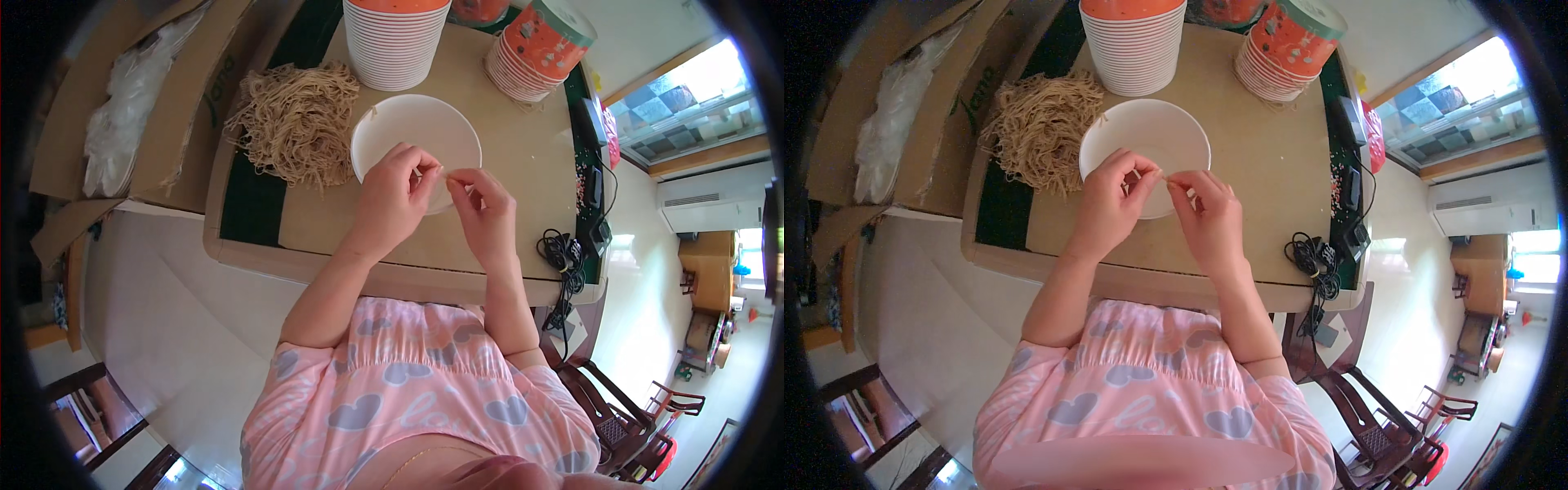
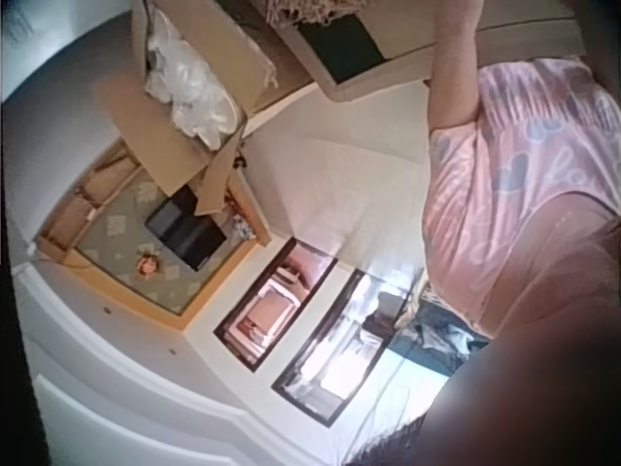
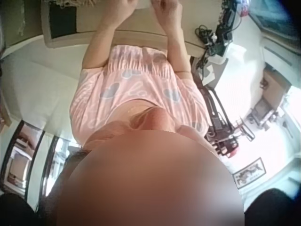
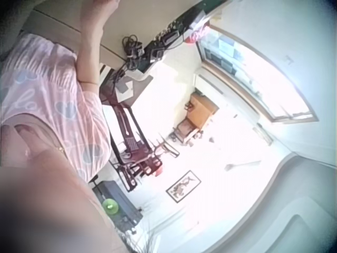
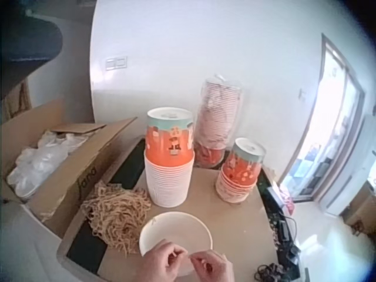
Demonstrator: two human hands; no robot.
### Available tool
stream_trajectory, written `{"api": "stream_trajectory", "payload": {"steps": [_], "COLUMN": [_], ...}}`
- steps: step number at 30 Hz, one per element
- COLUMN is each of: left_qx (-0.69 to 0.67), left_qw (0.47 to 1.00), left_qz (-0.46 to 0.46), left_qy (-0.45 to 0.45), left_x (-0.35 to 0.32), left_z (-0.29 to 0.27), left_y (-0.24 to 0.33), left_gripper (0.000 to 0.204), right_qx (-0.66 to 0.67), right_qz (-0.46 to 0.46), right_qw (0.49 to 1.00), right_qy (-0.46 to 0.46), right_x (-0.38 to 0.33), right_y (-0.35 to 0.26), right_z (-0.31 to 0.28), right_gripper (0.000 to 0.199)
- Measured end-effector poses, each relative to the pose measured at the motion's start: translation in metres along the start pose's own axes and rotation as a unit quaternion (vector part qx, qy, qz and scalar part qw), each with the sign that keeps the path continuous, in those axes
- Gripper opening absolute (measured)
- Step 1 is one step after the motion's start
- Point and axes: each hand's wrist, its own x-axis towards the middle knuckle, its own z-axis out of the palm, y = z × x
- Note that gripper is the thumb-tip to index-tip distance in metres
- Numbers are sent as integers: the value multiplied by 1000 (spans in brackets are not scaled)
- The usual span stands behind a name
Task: Tying thin yellow strings to the rims of decorated paper bowls.
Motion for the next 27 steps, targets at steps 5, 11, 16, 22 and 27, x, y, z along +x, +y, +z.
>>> {"api": "stream_trajectory", "payload": {"steps": [5,11,16,22,27], "left_qx": [-33,-1,-81,-297,-252], "left_qw": [998,993,986,940,952], "left_qz": [6,24,14,-44,-48], "left_qy": [-51,-118,-142,-159,-165], "left_x": [1,8,15,28,27], "left_z": [-3,-13,-9,-14,-4], "left_y": [11,25,39,50,56], "left_gripper": [8,9,8,10,7], "right_qx": [49,104,131,249,196], "right_qz": [-8,-7,-60,38,18], "right_qw": [998,994,989,968,980], "right_qy": [30,44,25,-5,40], "right_x": [2,6,2,-18,-13], "right_y": [2,3,15,47,37], "right_z": [-5,-18,-21,-16,-21], "right_gripper": [13,12,8,14,13]}}
